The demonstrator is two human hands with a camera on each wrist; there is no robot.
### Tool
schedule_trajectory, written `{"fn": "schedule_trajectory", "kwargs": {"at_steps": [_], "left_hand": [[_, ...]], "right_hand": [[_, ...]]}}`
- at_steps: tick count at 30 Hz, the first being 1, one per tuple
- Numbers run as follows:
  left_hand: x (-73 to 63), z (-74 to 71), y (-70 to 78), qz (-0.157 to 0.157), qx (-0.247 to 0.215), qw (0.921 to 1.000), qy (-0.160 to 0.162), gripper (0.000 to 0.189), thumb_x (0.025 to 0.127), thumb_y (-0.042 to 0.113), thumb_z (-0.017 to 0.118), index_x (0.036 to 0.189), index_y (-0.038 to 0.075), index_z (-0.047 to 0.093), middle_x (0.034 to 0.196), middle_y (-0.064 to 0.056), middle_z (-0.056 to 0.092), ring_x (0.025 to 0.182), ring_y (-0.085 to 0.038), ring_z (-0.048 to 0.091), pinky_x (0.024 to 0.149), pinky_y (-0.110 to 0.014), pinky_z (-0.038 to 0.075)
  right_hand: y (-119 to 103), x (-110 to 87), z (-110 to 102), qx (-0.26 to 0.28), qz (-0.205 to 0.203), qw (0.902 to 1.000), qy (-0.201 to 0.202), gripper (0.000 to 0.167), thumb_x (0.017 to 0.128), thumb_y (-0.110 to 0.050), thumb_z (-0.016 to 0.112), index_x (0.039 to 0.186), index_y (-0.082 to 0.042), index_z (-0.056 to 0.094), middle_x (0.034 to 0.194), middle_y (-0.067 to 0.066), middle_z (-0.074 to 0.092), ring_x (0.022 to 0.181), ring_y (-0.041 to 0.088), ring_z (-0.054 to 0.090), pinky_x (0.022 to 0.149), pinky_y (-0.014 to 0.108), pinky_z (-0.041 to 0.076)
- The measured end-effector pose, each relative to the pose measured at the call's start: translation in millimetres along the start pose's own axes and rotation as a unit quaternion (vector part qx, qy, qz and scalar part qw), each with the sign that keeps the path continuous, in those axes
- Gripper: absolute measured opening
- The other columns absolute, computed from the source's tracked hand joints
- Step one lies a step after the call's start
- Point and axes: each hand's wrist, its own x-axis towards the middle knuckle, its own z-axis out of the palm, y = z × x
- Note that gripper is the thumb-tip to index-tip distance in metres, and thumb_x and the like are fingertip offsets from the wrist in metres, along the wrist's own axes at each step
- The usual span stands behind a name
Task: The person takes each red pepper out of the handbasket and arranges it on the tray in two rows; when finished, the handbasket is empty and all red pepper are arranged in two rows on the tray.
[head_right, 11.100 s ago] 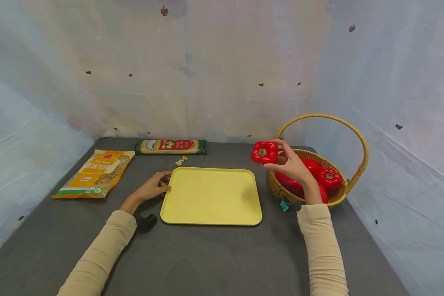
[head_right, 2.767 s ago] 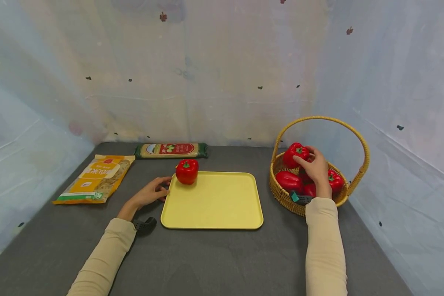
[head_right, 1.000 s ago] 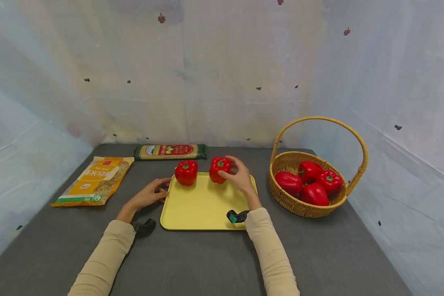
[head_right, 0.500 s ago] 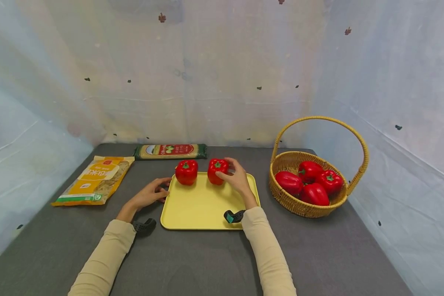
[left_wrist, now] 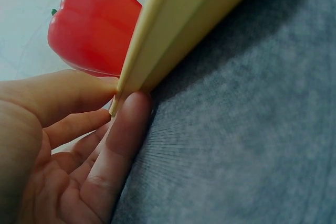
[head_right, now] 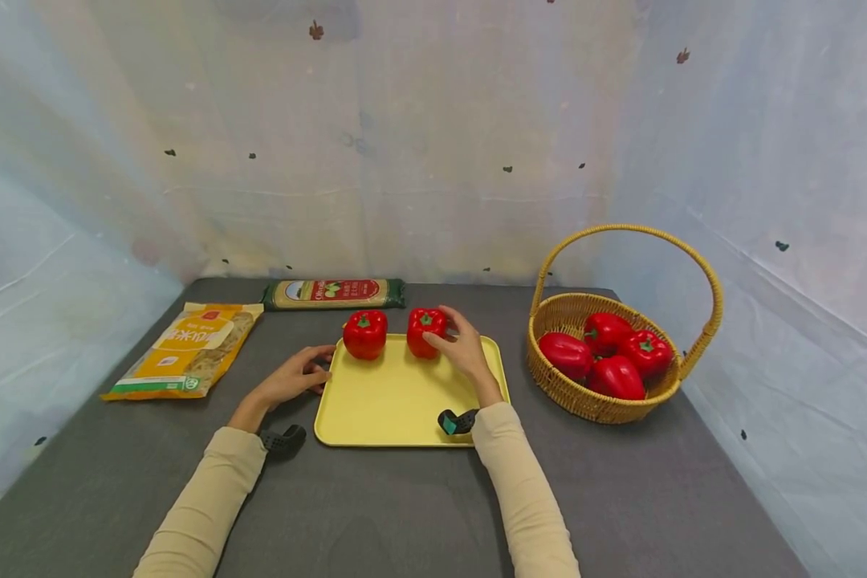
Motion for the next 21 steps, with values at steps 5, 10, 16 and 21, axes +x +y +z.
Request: {"fn": "schedule_trajectory", "kwargs": {"at_steps": [5, 10, 16, 21], "left_hand": [[0.0, 0.4, 1.5, 0.007, 0.0, 1.0, -0.003, 0.055, 0.093, 0.007, 0.057, 0.142, -0.001, 0.033, 0.124, -0.023, 0.037, 0.087, -0.024, 0.057, 0.068, -0.034, 0.055], [-4.7, 0.6, 10.1, 0.006, 0.0, 1.0, -0.007, 0.056, 0.093, 0.006, 0.056, 0.142, -0.003, 0.031, 0.124, -0.025, 0.036, 0.087, -0.024, 0.057, 0.069, -0.033, 0.055], [-4.5, 0.7, 9.9, 0.002, 0.002, 1.0, -0.007, 0.057, 0.093, 0.006, 0.056, 0.142, -0.004, 0.03, 0.125, -0.026, 0.036, 0.088, -0.026, 0.057, 0.069, -0.034, 0.055], [-1.6, 1.5, 2.3, 0.0, 0.007, 1.0, 0.0, 0.056, 0.092, 0.008, 0.057, 0.142, 0.0, 0.033, 0.124, -0.023, 0.037, 0.089, -0.024, 0.057, 0.069, -0.033, 0.055]], "right_hand": [[0, -0.2, -1, -0.006, 0.001, 1.0, -0.006, 0.062, 0.086, -0.023, 0.069, 0.141, -0.012, 0.041, 0.134, 0.01, 0.049, 0.119, 0.029, 0.047, 0.098, 0.046, 0.042], [1, -1.3, 0, -0.003, 0.007, 0.9998, -0.017, 0.066, 0.084, -0.022, 0.071, 0.141, -0.015, 0.039, 0.137, 0.011, 0.046, 0.12, 0.031, 0.046, 0.099, 0.047, 0.04], [-3, -2.4, 0, 0.01, 0.013, 0.9993, -0.034, 0.073, 0.083, -0.017, 0.072, 0.144, -0.011, 0.033, 0.14, 0.014, 0.041, 0.121, 0.033, 0.045, 0.099, 0.047, 0.042], [2, -1.6, 1, 0.013, 0.017, 0.9992, -0.034, 0.077, 0.082, -0.016, 0.073, 0.146, -0.015, 0.03, 0.142, 0.012, 0.038, 0.125, 0.031, 0.042, 0.097, 0.045, 0.044]]}}
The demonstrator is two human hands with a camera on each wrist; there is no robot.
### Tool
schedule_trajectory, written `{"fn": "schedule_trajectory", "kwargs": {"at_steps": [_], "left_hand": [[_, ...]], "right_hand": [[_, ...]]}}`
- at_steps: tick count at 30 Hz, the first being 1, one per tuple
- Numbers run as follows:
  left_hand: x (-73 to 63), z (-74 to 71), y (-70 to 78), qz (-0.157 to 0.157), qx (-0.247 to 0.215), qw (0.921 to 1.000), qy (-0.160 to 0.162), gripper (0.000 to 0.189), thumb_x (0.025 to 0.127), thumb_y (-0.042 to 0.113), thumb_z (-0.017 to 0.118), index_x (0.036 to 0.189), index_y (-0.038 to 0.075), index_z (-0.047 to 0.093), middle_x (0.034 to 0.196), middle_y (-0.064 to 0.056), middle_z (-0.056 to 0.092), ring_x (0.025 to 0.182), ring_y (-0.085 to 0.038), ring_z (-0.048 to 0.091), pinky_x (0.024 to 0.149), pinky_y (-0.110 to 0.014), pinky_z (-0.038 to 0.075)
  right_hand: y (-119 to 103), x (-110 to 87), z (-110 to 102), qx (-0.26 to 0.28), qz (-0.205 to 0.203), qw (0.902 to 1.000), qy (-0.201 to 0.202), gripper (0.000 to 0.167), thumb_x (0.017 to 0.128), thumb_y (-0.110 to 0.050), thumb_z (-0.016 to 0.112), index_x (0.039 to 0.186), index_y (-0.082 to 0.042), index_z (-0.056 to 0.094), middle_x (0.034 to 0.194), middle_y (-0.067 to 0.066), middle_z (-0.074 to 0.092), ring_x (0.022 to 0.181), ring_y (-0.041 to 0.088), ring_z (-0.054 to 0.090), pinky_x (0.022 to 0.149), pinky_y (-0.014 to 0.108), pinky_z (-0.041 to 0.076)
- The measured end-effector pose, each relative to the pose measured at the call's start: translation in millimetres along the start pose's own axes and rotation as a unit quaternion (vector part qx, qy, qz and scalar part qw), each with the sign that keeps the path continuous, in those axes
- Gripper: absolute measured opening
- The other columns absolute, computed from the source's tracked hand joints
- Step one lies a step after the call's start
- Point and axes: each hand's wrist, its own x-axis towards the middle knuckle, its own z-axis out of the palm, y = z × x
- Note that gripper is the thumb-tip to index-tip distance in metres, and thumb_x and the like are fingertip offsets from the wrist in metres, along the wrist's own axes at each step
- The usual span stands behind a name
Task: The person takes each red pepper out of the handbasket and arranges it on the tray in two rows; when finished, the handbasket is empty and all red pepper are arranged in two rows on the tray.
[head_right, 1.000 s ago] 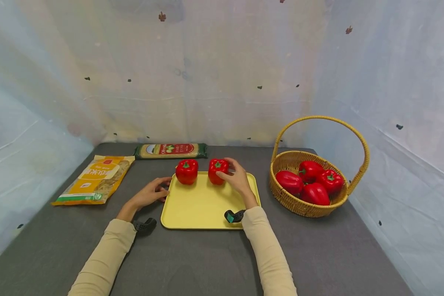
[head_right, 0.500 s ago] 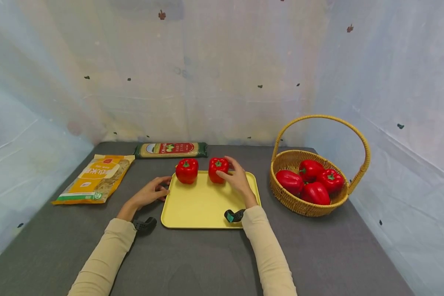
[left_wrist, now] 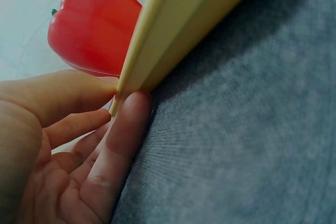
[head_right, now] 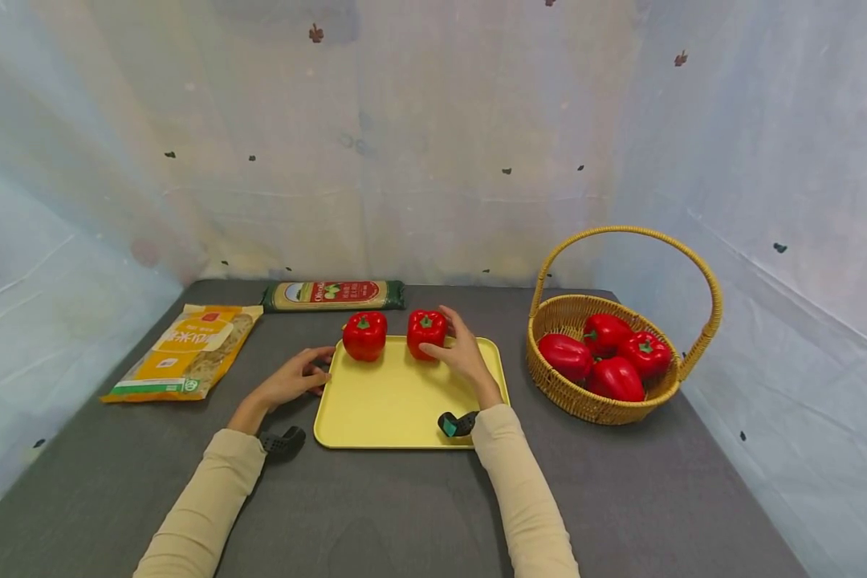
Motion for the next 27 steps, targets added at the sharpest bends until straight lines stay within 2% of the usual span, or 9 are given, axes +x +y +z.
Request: {"fn": "schedule_trajectory", "kwargs": {"at_steps": [6, 10, 14, 21, 27], "left_hand": [[-1.1, 0.4, 1.7, -0.001, 0.004, 1.0, 0.001, 0.056, 0.093, 0.008, 0.057, 0.143, -0.001, 0.032, 0.125, -0.023, 0.037, 0.088, -0.023, 0.056, 0.068, -0.03, 0.055], [-4.8, 0.0, 12.4, 0.001, -0.004, 1.0, -0.005, 0.056, 0.093, 0.004, 0.055, 0.142, -0.006, 0.03, 0.125, -0.028, 0.036, 0.088, -0.026, 0.056, 0.068, -0.033, 0.055], [-6.6, -0.4, 19.0, 0.001, -0.014, 0.9999, -0.01, 0.056, 0.092, 0.001, 0.055, 0.141, -0.008, 0.029, 0.125, -0.03, 0.035, 0.088, -0.028, 0.055, 0.069, -0.036, 0.055], [0.1, 0.0, 1.7, -0.004, -0.002, 1.0, -0.002, 0.056, 0.093, 0.008, 0.056, 0.143, -0.001, 0.031, 0.126, -0.023, 0.036, 0.088, -0.023, 0.056, 0.069, -0.032, 0.055], [0.4, -0.2, -0.2, 0.001, -0.008, 1.0, -0.003, 0.055, 0.093, 0.007, 0.056, 0.142, 0.0, 0.032, 0.125, -0.022, 0.036, 0.088, -0.024, 0.056, 0.069, -0.033, 0.055]], "right_hand": [[-1, -1.0, -1, -0.002, 0.008, 1.0, -0.003, 0.081, 0.082, -0.019, 0.073, 0.147, -0.016, 0.025, 0.144, 0.013, 0.035, 0.128, 0.032, 0.038, 0.1, 0.047, 0.04], [-3, -2.1, -4, -0.006, 0.005, 1.0, -0.004, 0.082, 0.083, -0.02, 0.072, 0.148, -0.015, 0.023, 0.145, 0.014, 0.033, 0.131, 0.032, 0.035, 0.103, 0.048, 0.036], [-10, -4.4, -9, 0.013, 0.003, 0.9998, -0.016, 0.082, 0.083, -0.018, 0.072, 0.148, -0.012, 0.022, 0.144, 0.017, 0.033, 0.132, 0.036, 0.033, 0.106, 0.051, 0.032], [-36, -15.1, -14, 0.021, -0.003, 0.9989, -0.043, 0.08, 0.084, -0.008, 0.069, 0.147, -0.004, 0.02, 0.144, 0.026, 0.029, 0.129, 0.043, 0.034, 0.103, 0.054, 0.034], [-35, -16.1, -13, 0.023, -0.006, 0.9985, -0.049, 0.078, 0.084, -0.004, 0.067, 0.147, -0.003, 0.021, 0.144, 0.026, 0.028, 0.128, 0.044, 0.036, 0.101, 0.053, 0.037]]}}
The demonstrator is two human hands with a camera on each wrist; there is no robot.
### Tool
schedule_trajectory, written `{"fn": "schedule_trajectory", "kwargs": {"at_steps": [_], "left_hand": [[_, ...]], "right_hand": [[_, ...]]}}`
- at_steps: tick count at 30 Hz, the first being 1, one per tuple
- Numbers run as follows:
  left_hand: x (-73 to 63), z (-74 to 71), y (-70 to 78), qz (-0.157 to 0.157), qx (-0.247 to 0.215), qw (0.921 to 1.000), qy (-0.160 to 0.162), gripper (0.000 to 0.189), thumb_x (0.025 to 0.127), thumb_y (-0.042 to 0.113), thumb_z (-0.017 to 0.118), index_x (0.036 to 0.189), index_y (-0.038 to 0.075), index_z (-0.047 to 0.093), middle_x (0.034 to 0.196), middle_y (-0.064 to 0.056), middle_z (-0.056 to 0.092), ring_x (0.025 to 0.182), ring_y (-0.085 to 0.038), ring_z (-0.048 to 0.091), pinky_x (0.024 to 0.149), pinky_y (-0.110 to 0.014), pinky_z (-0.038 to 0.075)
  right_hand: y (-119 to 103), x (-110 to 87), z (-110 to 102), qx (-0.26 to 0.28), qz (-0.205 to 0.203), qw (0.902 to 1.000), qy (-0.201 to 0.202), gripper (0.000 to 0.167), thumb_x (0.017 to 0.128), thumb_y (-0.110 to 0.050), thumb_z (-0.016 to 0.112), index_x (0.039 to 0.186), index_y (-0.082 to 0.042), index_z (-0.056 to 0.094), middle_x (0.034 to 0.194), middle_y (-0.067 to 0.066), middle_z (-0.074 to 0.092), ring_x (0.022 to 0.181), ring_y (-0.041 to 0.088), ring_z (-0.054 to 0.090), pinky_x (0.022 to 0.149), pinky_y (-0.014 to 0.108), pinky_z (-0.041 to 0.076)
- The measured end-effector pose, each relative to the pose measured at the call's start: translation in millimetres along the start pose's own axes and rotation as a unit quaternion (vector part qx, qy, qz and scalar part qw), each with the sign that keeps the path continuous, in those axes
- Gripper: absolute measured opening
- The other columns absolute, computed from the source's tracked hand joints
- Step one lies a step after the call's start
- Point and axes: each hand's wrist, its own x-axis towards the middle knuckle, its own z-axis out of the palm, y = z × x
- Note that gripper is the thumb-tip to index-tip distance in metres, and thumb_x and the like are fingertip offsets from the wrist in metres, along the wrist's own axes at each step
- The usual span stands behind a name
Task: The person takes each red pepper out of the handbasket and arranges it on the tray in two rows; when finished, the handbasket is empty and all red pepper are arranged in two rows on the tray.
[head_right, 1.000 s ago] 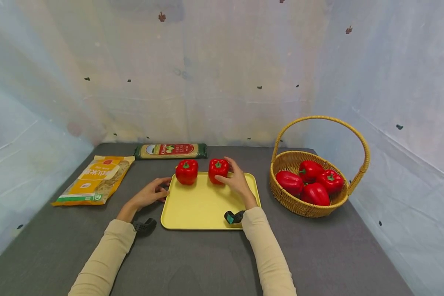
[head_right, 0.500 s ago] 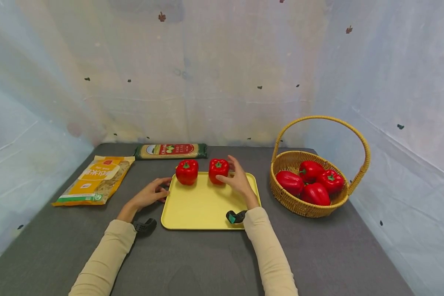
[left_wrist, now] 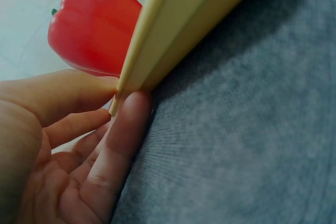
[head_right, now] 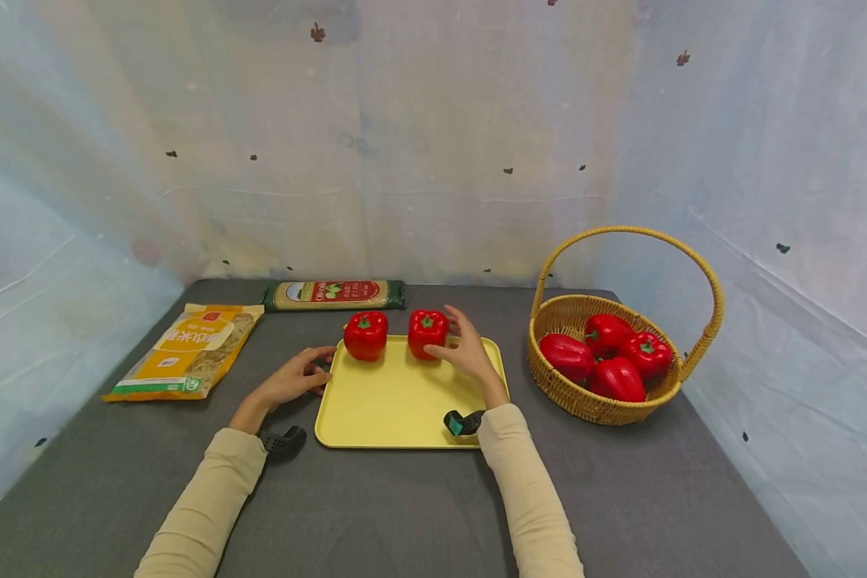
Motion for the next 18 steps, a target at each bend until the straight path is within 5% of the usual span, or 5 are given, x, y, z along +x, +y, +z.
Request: {"fn": "schedule_trajectory", "kwargs": {"at_steps": [9, 18], "left_hand": [[-1.3, 0.4, 0.3, -0.002, -0.001, 1.0, 0.0, 0.056, 0.093, 0.007, 0.056, 0.143, -0.001, 0.032, 0.126, -0.022, 0.036, 0.088, -0.023, 0.056, 0.069, -0.033, 0.055], [0.9, -0.8, -0.3, 0.001, -0.002, 1.0, -0.001, 0.056, 0.092, 0.007, 0.057, 0.142, -0.001, 0.032, 0.125, -0.022, 0.036, 0.086, -0.024, 0.056, 0.068, -0.033, 0.055]], "right_hand": [[0, -0.4, -5, -0.003, -0.002, 0.9999, 0.015, 0.082, 0.084, -0.009, 0.069, 0.149, -0.007, 0.017, 0.145, 0.024, 0.027, 0.131, 0.042, 0.032, 0.103, 0.054, 0.034], [-14, -6.9, -31, 0.005, -0.051, 0.9973, 0.053, 0.074, 0.085, -0.006, 0.067, 0.146, -0.006, 0.025, 0.145, 0.022, 0.028, 0.132, 0.042, 0.029, 0.103, 0.058, 0.03]]}}
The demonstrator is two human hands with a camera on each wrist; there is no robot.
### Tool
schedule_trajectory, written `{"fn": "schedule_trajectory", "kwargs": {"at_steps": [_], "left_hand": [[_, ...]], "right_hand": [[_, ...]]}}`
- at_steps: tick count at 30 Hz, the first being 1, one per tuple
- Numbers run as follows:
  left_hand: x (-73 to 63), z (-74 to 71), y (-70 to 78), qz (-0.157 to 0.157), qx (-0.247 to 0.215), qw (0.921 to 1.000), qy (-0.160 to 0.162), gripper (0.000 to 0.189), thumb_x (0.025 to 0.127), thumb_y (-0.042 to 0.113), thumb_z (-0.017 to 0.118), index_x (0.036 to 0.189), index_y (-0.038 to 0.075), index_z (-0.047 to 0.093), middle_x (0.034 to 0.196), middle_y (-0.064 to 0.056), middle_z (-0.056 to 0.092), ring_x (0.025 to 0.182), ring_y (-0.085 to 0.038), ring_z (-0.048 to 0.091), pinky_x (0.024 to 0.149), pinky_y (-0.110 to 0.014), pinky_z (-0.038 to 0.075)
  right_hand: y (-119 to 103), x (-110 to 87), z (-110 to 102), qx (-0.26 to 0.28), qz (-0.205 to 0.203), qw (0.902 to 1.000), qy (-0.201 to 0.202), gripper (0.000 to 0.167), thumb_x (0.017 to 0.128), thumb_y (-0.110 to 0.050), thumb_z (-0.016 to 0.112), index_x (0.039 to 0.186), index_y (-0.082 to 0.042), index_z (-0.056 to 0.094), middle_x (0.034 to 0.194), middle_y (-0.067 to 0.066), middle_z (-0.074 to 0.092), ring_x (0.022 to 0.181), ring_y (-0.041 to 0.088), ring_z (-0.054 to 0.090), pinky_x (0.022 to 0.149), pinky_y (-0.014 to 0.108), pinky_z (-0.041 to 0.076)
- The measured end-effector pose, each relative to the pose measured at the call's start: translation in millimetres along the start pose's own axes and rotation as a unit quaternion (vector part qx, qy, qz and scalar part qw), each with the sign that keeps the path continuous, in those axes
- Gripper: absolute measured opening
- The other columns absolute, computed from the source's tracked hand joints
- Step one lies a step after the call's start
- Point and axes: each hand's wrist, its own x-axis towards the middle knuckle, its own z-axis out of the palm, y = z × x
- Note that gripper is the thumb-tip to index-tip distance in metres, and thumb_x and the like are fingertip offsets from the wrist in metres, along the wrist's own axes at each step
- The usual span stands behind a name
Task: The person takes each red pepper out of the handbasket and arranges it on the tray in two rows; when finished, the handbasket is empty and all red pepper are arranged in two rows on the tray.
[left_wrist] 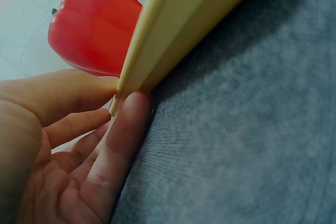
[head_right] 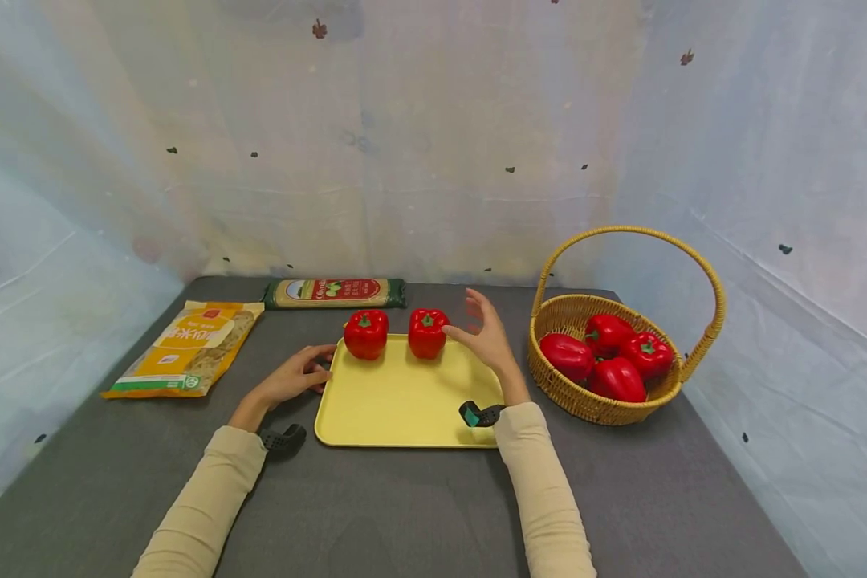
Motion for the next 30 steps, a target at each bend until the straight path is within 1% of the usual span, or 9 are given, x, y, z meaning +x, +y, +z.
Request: {"fn": "schedule_trajectory", "kwargs": {"at_steps": [4, 8, 11, 15, 17, 20, 22, 25, 30], "left_hand": [[0.8, -0.2, -0.1, 0.002, 0.005, 1.0, -0.002, 0.057, 0.092, 0.008, 0.057, 0.143, -0.001, 0.032, 0.125, -0.022, 0.037, 0.085, -0.023, 0.056, 0.068, -0.033, 0.055], [0.7, -0.3, 0.4, 0.003, 0.006, 1.0, -0.002, 0.057, 0.092, 0.008, 0.057, 0.143, -0.001, 0.031, 0.125, -0.023, 0.037, 0.085, -0.023, 0.056, 0.068, -0.032, 0.055], [0.3, -0.3, 1.2, 0.001, 0.003, 1.0, -0.001, 0.057, 0.092, 0.007, 0.057, 0.142, -0.001, 0.032, 0.125, -0.023, 0.037, 0.085, -0.023, 0.056, 0.068, -0.033, 0.055], [0.0, -0.2, 0.2, -0.002, 0.002, 1.0, 0.0, 0.057, 0.092, 0.007, 0.057, 0.142, -0.001, 0.032, 0.125, -0.023, 0.037, 0.085, -0.023, 0.056, 0.068, -0.033, 0.055], [-0.1, -0.3, -0.6, -0.003, 0.001, 1.0, 0.0, 0.057, 0.092, 0.007, 0.057, 0.142, -0.001, 0.031, 0.126, -0.023, 0.036, 0.085, -0.023, 0.056, 0.068, -0.032, 0.055], [-0.5, -0.3, -1.0, -0.004, -0.002, 1.0, -0.002, 0.057, 0.093, 0.008, 0.057, 0.143, -0.001, 0.031, 0.126, -0.023, 0.036, 0.086, -0.023, 0.056, 0.068, -0.032, 0.055], [-0.6, -0.3, -1.1, -0.003, -0.002, 1.0, -0.002, 0.057, 0.093, 0.008, 0.057, 0.143, -0.001, 0.031, 0.126, -0.023, 0.035, 0.086, -0.023, 0.056, 0.068, -0.032, 0.055], [-0.4, -0.3, -1.3, 0.0, 0.0, 1.0, -0.003, 0.057, 0.093, 0.008, 0.057, 0.143, -0.001, 0.031, 0.126, -0.023, 0.036, 0.086, -0.023, 0.056, 0.068, -0.032, 0.055], [0.5, -0.6, -1.1, -0.002, 0.003, 1.0, -0.003, 0.057, 0.093, 0.008, 0.057, 0.143, 0.0, 0.031, 0.125, -0.022, 0.037, 0.086, -0.023, 0.057, 0.068, -0.031, 0.055]], "right_hand": [[-8, -5.6, -14, 0.015, -0.022, 0.9993, 0.027, 0.071, 0.085, -0.003, 0.066, 0.145, -0.005, 0.027, 0.144, 0.022, 0.028, 0.13, 0.044, 0.03, 0.102, 0.058, 0.032], [-15, -11.9, -29, 0.008, -0.048, 0.9966, 0.067, 0.068, 0.084, 0.0, 0.065, 0.143, -0.001, 0.03, 0.142, 0.022, 0.031, 0.127, 0.045, 0.034, 0.101, 0.055, 0.035], [-18, -15.7, -42, 0.001, -0.062, 0.9931, 0.1, 0.065, 0.084, 0.001, 0.065, 0.141, 0.0, 0.033, 0.14, 0.02, 0.035, 0.123, 0.043, 0.038, 0.099, 0.049, 0.04], [-21, -19.6, -59, 0.008, -0.081, 0.9841, 0.158, 0.059, 0.084, 0.002, 0.065, 0.137, 0.002, 0.039, 0.135, 0.018, 0.039, 0.118, 0.041, 0.042, 0.094, 0.032, 0.044], [-22, -21.1, -68, 0.02, -0.089, 0.9767, 0.194, 0.056, 0.083, 0.003, 0.065, 0.134, 0.002, 0.042, 0.132, 0.016, 0.042, 0.114, 0.034, 0.047, 0.09, 0.026, 0.045], [-23, -22.8, -82, 0.036, -0.096, 0.9659, 0.238, 0.052, 0.083, 0.003, 0.064, 0.131, 0.0, 0.046, 0.126, 0.009, 0.046, 0.106, 0.023, 0.052, 0.084, 0.021, 0.045], [-24, -24.0, -92, 0.038, -0.088, 0.9625, 0.254, 0.048, 0.083, 0.002, 0.065, 0.128, -0.002, 0.049, 0.124, 0.004, 0.047, 0.101, 0.015, 0.053, 0.082, 0.019, 0.045], [-24, -26.4, -107, 0.023, -0.067, 0.963, 0.26, 0.045, 0.083, 0.0, 0.065, 0.126, -0.005, 0.053, 0.123, 0.003, 0.048, 0.098, 0.01, 0.053, 0.079, 0.015, 0.045], [-24, -31.6, -127, -0.021, -0.026, 0.9668, 0.253, 0.045, 0.085, -0.006, 0.065, 0.128, -0.003, 0.051, 0.119, -0.004, 0.048, 0.101, 0.011, 0.052, 0.075, 0.011, 0.045]]}}
